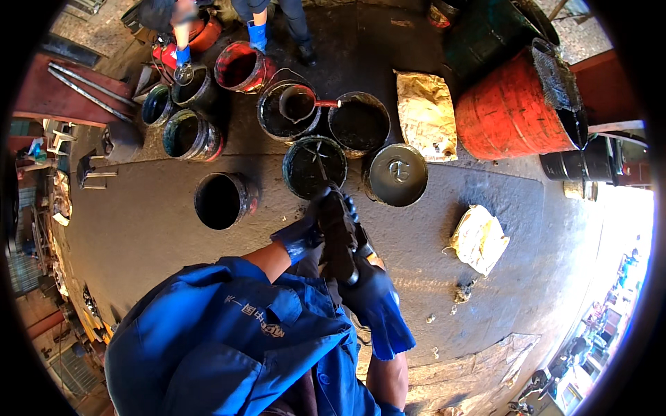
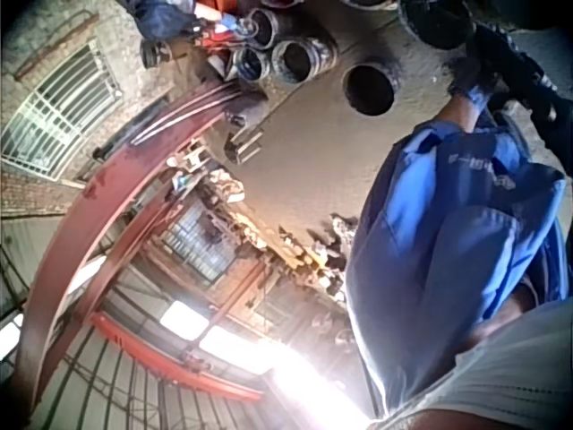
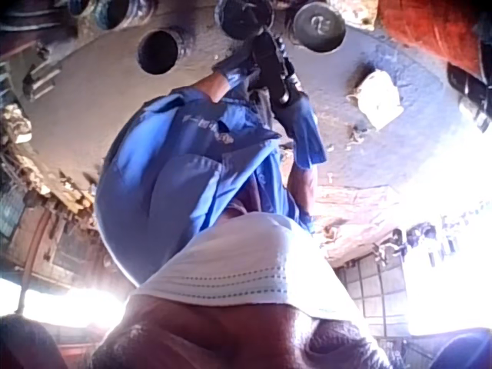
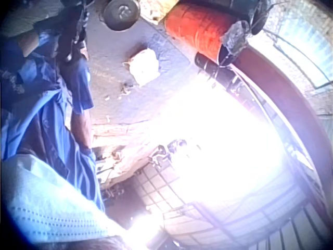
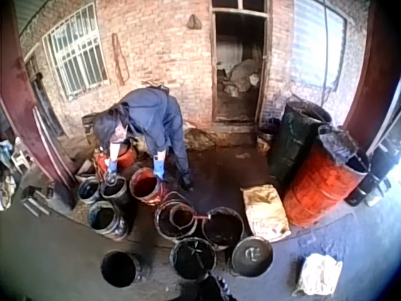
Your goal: The person uses a drill with a mixing attachment to stir a dark liquid in a bucket. After mixing, the person removes the attachment and wipes it clean with a cloth on the floor.
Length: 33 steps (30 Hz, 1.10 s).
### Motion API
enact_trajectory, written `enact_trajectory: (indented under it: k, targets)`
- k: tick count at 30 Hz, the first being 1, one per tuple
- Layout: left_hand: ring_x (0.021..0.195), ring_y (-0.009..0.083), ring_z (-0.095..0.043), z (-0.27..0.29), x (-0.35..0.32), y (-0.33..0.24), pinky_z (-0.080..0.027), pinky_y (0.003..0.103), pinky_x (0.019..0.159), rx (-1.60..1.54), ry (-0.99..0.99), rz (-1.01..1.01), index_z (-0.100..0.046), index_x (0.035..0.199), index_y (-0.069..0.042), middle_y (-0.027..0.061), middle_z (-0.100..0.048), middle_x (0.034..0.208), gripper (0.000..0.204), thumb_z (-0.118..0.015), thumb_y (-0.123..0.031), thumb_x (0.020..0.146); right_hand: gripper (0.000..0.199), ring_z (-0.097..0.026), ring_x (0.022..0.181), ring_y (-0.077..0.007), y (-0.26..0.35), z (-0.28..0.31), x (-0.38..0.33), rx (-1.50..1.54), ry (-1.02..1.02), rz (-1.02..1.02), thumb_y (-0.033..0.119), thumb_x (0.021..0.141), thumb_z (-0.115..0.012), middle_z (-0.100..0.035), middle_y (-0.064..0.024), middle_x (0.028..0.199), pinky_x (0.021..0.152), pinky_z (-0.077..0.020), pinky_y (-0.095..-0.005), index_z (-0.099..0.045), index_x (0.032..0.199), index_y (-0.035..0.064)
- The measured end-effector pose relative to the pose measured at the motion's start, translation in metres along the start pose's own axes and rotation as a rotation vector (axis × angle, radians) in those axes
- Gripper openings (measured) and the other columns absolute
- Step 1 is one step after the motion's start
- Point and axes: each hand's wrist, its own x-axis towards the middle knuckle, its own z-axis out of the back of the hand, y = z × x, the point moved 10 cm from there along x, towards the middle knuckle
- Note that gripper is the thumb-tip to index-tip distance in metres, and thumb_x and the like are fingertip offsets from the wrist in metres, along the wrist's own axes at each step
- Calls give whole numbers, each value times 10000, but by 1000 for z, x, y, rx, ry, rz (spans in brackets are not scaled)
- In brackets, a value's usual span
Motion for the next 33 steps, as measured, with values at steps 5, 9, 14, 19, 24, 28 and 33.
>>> enact_trajectory:
  k: [5,9,14,19,24,28,33]
  targets:
    - [935,331,-643,-6,-6,35,-526,517,895,-47,-102,25,-613,1017,-58,138,-655,958,512,-604,-560,915,299,-644,575,-117,-42,7,-26,203,-18,-56,199,818,-777,-691,-56,725,524,-532,-314,-693,1069,61]
    - [877,275,-645,-20,-7,54,-553,428,818,-71,-190,0,-600,933,-78,87,-633,867,506,-590,-583,914,280,-625,581,-101,-61,17,-46,211,-65,-62,180,798,-810,-691,-39,742,513,-516,-294,-700,1034,78]
    - [857,284,-634,-19,-6,52,-557,442,828,-30,-180,-20,-590,897,-84,103,-628,868,460,-590,-542,931,253,-625,598,-96,-69,12,-45,297,-52,-166,174,818,-789,-672,-29,728,522,-512,-286,-693,1033,81]
    - [832,293,-625,-17,-16,30,-549,461,812,-29,-216,-97,-588,933,-82,116,-626,873,460,-585,-543,939,302,-682,636,-160,-52,7,-35,250,60,-175,183,809,-769,-693,-85,767,565,-544,-330,-687,1077,69]
    - [847,306,-622,-23,-29,20,-527,463,817,-40,-287,-137,-588,968,-83,124,-631,893,493,-554,-574,944,332,-651,589,-127,-37,5,-28,103,104,57,174,813,-767,-677,-53,741,546,-545,-310,-686,1119,72]
    - [872,308,-623,-24,-37,26,-521,464,832,-31,-254,-138,-597,987,-80,120,-638,891,523,-532,-598,948,322,-674,625,-157,-38,2,-34,126,129,53,176,805,-763,-701,-78,770,590,-555,-328,-694,1103,74]
    - [885,298,-629,-40,-24,32,-521,470,833,-549,402,-190,-611,1005,-68,113,-642,884,552,-544,-611,935,293,-706,721,-207,-30,6,-44,48,32,86,171,784,-770,-725,-112,812,688,-560,-352,-707,1052,69]
